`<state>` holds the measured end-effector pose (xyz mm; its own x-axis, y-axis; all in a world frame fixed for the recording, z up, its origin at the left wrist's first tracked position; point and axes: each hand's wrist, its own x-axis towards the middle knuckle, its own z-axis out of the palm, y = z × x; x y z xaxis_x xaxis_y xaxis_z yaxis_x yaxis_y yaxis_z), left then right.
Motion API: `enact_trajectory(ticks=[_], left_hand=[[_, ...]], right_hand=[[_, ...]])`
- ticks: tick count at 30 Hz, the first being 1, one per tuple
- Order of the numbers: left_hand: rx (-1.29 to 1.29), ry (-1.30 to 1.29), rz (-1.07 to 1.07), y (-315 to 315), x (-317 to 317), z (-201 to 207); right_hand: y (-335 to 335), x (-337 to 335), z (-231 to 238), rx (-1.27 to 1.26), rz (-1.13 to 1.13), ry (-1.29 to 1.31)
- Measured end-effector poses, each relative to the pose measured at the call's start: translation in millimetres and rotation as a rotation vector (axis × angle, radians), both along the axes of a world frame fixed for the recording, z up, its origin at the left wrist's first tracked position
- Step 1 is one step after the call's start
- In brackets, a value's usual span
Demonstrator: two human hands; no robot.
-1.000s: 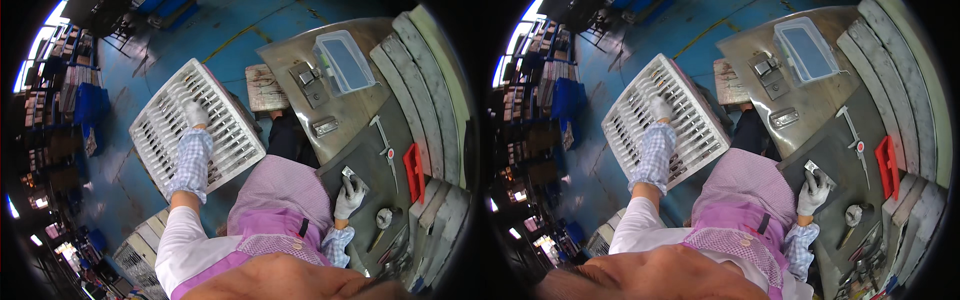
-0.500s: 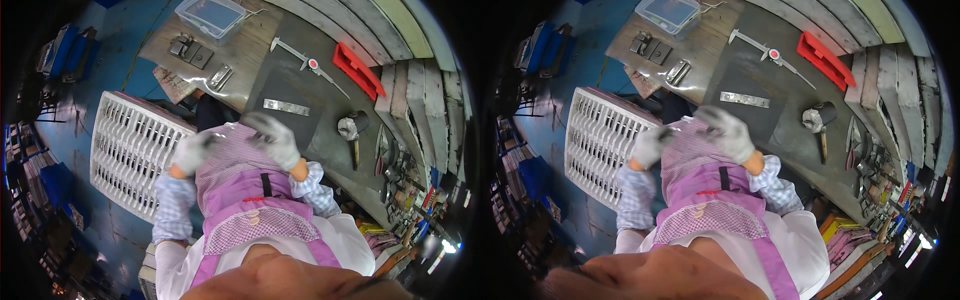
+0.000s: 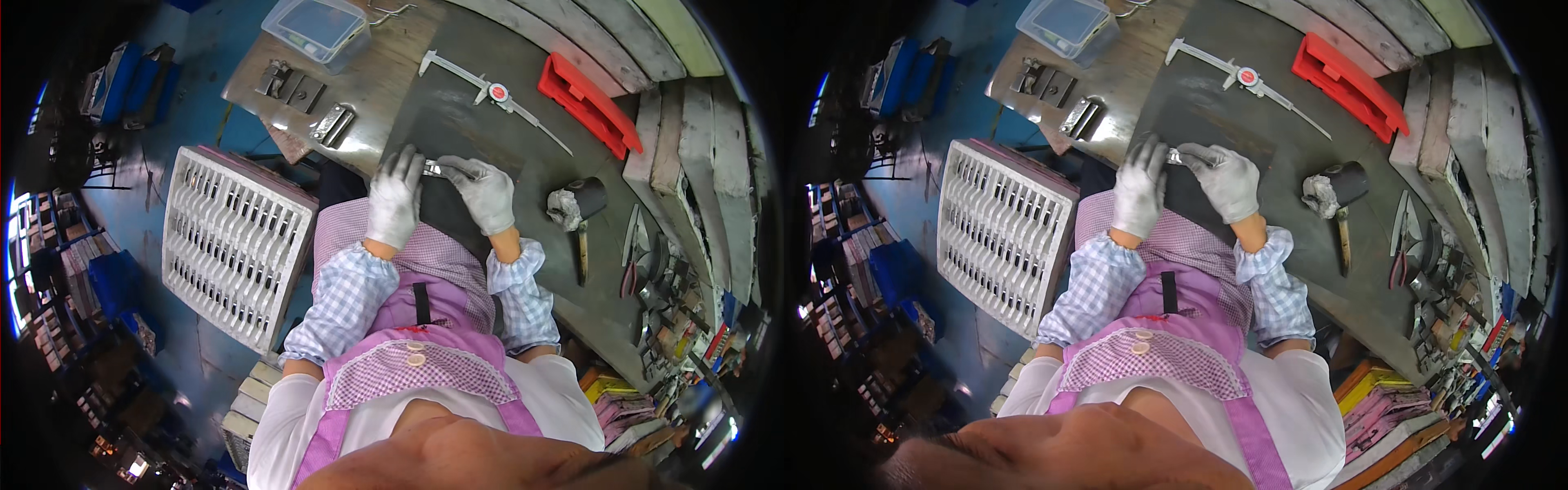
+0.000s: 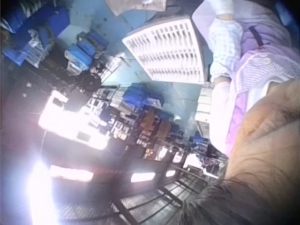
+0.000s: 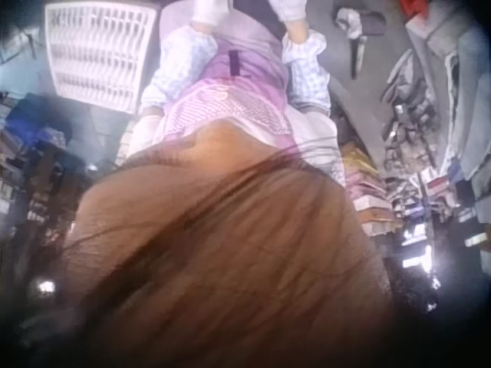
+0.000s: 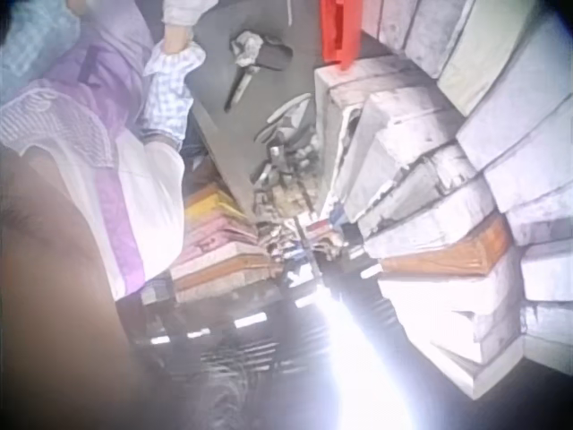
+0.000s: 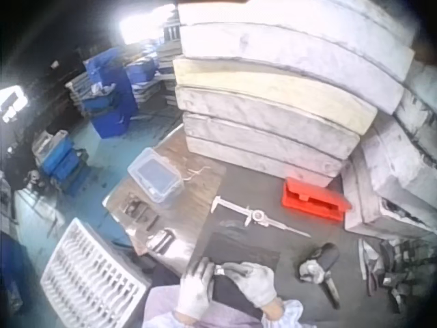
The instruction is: Use a digital caliper to measure metal parts and place them into a storage tray.
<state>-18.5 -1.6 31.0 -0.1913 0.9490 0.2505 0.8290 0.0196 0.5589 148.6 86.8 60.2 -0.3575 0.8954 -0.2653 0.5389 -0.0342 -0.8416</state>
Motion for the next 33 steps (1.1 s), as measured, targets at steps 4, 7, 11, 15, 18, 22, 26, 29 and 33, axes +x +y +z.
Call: enact_trajectory(ticks=[4,7,11,15,18,22,26,29,33], left_hand=[[-0.082,0.138,-0.040,-1,16,-17],[-0.081,0.195,-0.004,-2,21,-25],[-0.059,0.175,0.007,0,21,-23],[-0.055,0.166,-0.001,1,22,-21],[-0.099,0.199,0.012,1,21,-21],[0.049,-0.013,-0.003,-2,16,-9],[0.050,-0.327,-0.154,-19,3,15],[0.086,-0.514,-0.149,-56,-43,12],[-0.081,-0.827,0.332,-128,-240,-43]], right_hand=[[6,35,-13,0.202,-0.230,0.240],[-4,48,-35,0.658,-0.046,-0.055],[-14,47,-57,0.612,-0.126,0.006],[-15,51,-44,0.582,-0.135,0.081],[-15,54,-25,0.769,0.087,-0.216],[-22,28,-17,0.633,-0.080,-0.159],[-45,-17,-13,0.569,0.132,-0.022],[-50,-41,-11,0.422,0.195,0.083],[-50,-44,-20,0.162,0.053,0.015]])
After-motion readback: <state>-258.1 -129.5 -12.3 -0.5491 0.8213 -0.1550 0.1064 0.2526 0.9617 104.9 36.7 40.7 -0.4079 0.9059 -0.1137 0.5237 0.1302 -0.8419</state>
